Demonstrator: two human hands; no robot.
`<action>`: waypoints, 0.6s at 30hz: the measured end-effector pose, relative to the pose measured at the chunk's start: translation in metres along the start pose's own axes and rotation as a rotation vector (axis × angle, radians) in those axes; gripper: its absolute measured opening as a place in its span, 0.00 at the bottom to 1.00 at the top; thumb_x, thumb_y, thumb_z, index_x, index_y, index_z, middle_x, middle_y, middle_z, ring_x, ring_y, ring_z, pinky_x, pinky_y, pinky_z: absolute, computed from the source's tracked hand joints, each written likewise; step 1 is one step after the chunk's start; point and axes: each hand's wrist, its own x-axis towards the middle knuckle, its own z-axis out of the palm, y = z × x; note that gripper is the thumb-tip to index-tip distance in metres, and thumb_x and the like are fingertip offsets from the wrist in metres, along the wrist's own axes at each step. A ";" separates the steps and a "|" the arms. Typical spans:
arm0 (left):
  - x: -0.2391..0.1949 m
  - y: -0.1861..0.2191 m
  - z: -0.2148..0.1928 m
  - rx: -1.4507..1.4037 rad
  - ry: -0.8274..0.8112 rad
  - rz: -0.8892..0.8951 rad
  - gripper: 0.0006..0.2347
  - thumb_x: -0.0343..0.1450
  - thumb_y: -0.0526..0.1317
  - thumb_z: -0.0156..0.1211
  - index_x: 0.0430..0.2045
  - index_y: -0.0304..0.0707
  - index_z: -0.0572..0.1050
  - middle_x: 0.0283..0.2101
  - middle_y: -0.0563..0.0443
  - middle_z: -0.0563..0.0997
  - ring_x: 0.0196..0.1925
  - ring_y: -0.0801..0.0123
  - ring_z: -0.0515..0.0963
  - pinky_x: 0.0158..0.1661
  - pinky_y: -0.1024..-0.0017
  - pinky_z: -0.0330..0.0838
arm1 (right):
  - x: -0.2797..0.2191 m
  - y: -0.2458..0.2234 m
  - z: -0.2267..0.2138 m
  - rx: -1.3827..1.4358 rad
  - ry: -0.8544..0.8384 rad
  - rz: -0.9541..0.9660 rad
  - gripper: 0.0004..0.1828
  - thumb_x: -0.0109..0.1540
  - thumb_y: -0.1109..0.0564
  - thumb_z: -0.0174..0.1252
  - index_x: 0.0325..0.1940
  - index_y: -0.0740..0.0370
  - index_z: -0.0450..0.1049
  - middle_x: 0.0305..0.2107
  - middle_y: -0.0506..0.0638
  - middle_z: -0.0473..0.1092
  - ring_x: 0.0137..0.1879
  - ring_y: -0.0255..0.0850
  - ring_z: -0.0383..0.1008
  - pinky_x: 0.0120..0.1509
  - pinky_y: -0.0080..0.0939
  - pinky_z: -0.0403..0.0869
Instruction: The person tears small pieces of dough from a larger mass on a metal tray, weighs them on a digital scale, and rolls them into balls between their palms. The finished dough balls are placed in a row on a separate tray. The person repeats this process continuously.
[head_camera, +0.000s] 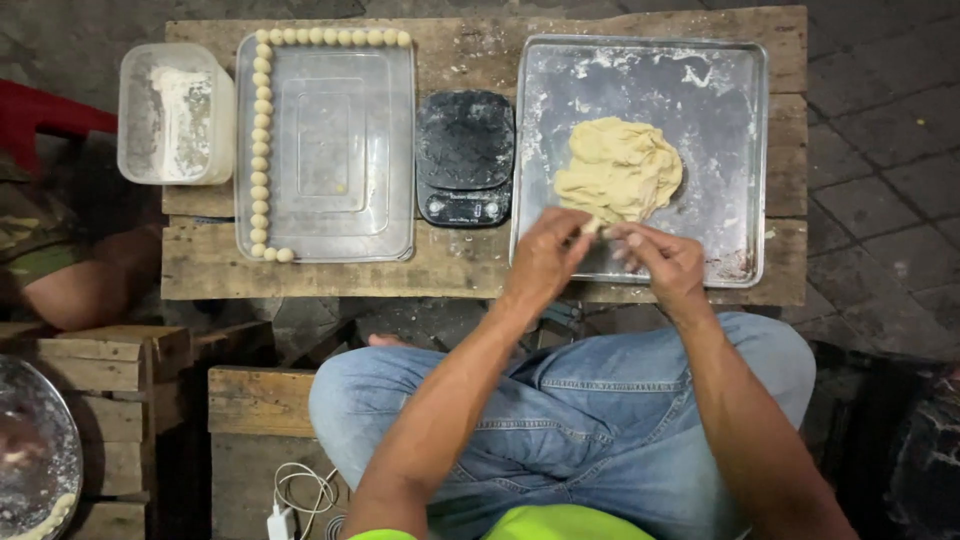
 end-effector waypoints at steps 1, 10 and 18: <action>0.012 0.011 -0.018 0.022 0.063 0.008 0.09 0.70 0.36 0.67 0.42 0.41 0.82 0.42 0.44 0.81 0.46 0.48 0.83 0.47 0.60 0.80 | 0.002 -0.001 -0.004 -0.056 0.060 -0.042 0.14 0.67 0.60 0.59 0.53 0.72 0.79 0.35 0.64 0.78 0.26 0.40 0.75 0.33 0.38 0.75; 0.053 -0.085 -0.096 0.396 0.388 0.019 0.08 0.70 0.27 0.64 0.41 0.31 0.80 0.39 0.39 0.77 0.43 0.44 0.81 0.45 0.57 0.78 | 0.010 0.014 -0.013 -0.099 0.246 -0.167 0.07 0.70 0.67 0.58 0.44 0.74 0.80 0.29 0.63 0.76 0.26 0.40 0.73 0.28 0.34 0.74; 0.070 -0.004 -0.133 0.143 0.503 -0.185 0.13 0.73 0.25 0.59 0.51 0.35 0.77 0.50 0.43 0.76 0.49 0.54 0.81 0.46 0.66 0.82 | 0.014 0.012 -0.014 -0.107 0.303 -0.173 0.06 0.71 0.68 0.59 0.44 0.73 0.81 0.27 0.62 0.75 0.25 0.40 0.73 0.27 0.35 0.73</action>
